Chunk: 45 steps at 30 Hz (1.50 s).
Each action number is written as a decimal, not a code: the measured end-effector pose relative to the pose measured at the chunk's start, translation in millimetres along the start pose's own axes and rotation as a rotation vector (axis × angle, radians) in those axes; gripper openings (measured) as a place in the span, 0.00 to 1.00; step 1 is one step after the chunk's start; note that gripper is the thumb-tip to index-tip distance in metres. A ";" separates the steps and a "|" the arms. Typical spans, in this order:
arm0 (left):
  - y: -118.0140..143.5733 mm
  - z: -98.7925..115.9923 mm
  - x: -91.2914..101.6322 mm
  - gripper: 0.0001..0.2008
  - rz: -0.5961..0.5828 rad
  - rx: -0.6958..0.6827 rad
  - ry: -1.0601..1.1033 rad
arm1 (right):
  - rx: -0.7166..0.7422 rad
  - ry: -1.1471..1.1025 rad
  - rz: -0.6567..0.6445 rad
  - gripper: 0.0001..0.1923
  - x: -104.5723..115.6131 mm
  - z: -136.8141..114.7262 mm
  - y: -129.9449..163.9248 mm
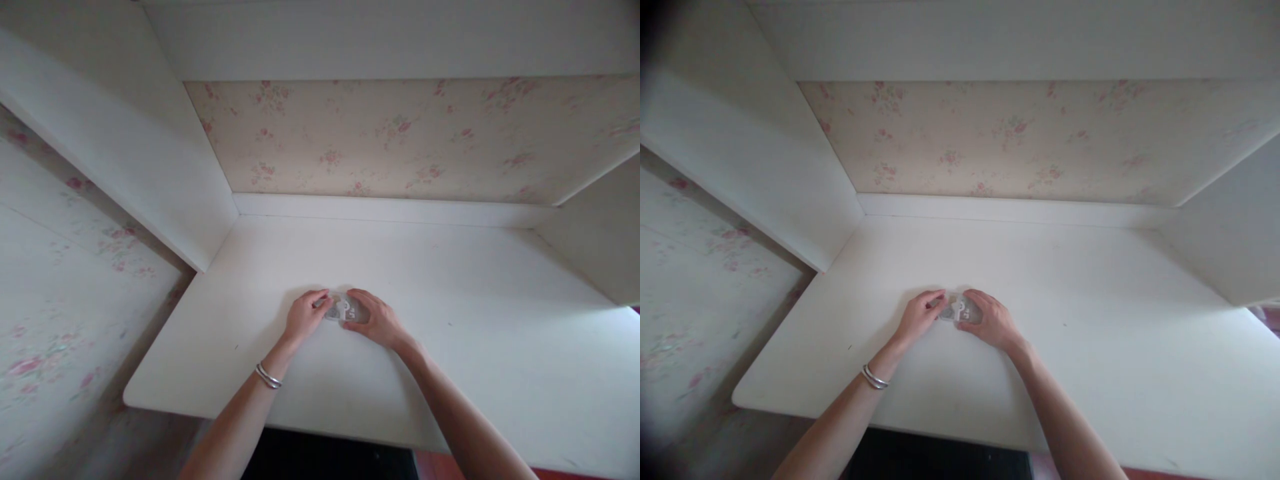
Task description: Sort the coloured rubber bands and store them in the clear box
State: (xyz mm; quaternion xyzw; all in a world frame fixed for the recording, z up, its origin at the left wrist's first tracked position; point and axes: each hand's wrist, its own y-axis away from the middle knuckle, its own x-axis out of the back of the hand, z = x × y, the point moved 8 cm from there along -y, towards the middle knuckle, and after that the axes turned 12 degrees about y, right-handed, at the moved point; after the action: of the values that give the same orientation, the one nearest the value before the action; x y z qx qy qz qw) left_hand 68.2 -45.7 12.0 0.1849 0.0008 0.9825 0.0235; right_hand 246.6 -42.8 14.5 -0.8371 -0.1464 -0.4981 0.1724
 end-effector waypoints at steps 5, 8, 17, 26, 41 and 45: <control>-1.6 6.2 -1.8 0.18 0.002 -0.080 -0.046 | -0.009 0.010 -0.013 0.36 -2.3 2.4 -1.0; -0.8 9.9 -1.9 0.17 -0.004 -0.126 -0.074 | -0.001 0.021 0.001 0.37 -1.8 1.9 -0.9; 3.1 13.1 -6.9 0.17 -0.035 -0.162 -0.127 | 0.014 -0.010 0.025 0.32 1.5 -0.7 -1.7; -0.2 9.7 -10.4 0.18 -0.116 -0.123 -0.128 | 0.011 -0.021 0.037 0.32 6.4 -7.7 -3.7; 0.0 4.1 -8.4 0.35 -0.278 -0.175 -0.107 | 0.085 0.049 -0.102 0.30 17.0 -20.0 -13.3; 0.2 4.2 -7.0 0.36 -0.271 -0.177 -0.071 | 0.102 0.117 -0.099 0.29 16.7 -25.1 -6.4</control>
State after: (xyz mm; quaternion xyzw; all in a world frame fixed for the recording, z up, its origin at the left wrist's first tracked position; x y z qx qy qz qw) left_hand 76.1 -46.3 13.4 0.2151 -0.0614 0.9593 0.1722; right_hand 232.0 -46.8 41.3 -0.7886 -0.2023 -0.5458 0.1983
